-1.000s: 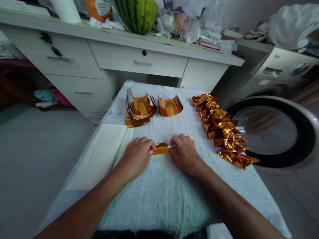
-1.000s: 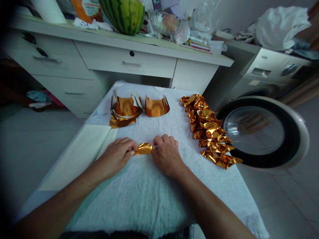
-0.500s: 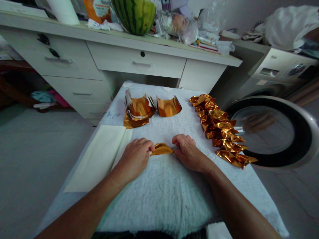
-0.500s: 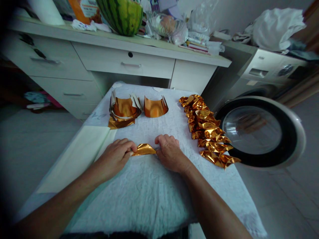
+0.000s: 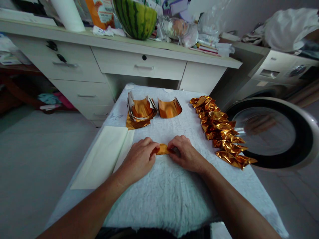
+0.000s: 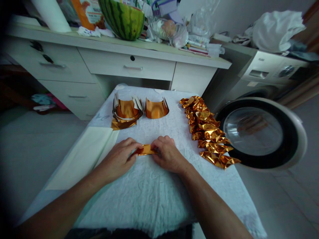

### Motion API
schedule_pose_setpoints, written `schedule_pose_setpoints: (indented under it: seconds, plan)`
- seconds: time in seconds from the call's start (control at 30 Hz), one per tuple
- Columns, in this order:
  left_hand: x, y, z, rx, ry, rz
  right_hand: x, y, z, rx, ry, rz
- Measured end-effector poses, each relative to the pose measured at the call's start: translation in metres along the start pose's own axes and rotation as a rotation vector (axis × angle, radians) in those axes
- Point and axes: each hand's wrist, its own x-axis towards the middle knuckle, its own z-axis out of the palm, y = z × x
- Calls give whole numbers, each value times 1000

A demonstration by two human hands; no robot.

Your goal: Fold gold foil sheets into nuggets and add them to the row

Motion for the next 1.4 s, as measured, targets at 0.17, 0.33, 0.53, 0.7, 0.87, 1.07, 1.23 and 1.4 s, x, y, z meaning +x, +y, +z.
schedule_pose_setpoints:
  seconds: [0.17, 0.33, 0.53, 0.7, 0.87, 1.07, 1.23, 1.4]
  plan:
    - [-1, 1, -1, 0, 9, 13, 3, 1, 2, 30, 41, -5]
    - [0, -1, 0, -63, 43, -18, 4, 1, 2, 75, 107, -30]
    - [0, 1, -4, -229, 70, -75, 4, 0, 1, 124, 175, -21]
    - [2, 1, -2, -278, 104, -91, 4, 0, 3, 106, 176, 36]
    - [1, 3, -3, -315, 113, -81, 4, -2, 3, 101, 148, 88]
    - [0, 7, -8, -299, 87, -154, 4, -1, 4, 158, 165, 64]
    - [0, 5, -5, -218, 114, -131, 4, 2, 9, 167, 195, 37]
    - [0, 4, 0, -163, 138, -69, 4, 4, 10, 152, 202, 28]
